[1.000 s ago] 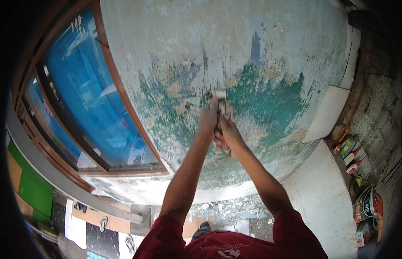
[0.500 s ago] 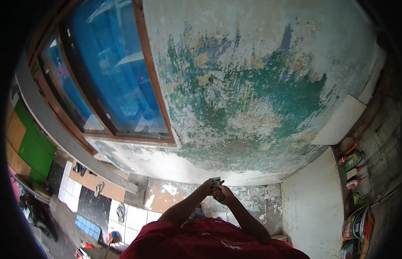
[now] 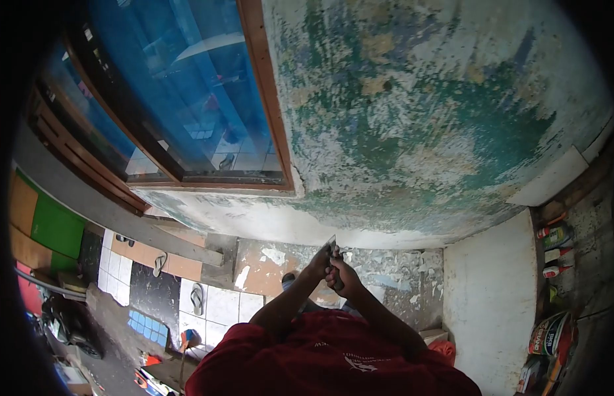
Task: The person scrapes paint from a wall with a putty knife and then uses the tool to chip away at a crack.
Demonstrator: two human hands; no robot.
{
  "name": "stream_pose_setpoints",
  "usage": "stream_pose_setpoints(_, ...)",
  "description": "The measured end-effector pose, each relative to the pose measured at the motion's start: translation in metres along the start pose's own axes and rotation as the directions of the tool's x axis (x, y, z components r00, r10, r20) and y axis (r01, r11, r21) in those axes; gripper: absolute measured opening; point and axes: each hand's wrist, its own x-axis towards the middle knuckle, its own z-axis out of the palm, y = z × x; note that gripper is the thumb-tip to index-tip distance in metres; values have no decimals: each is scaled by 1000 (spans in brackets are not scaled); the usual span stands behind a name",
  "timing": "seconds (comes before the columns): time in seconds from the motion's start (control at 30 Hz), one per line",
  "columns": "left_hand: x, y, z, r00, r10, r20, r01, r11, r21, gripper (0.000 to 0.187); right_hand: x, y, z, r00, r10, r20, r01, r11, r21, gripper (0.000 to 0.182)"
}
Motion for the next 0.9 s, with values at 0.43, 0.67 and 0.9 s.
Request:
stream_pose_setpoints(0.43,-92,176,-52,921,-46,-388,134,970,203,35,165,75,121,987,78,-142,-63,992,109,12)
stream_pose_setpoints(0.67,-79,219,-55,907,-148,-395,230,958,170,31,192,75,149,988,-17,-152,52,972,229,12)
stream_pose_setpoints(0.9,-64,247,-14,862,-82,-501,256,922,289,31,213,60,153,990,-77,-120,103,969,224,6)
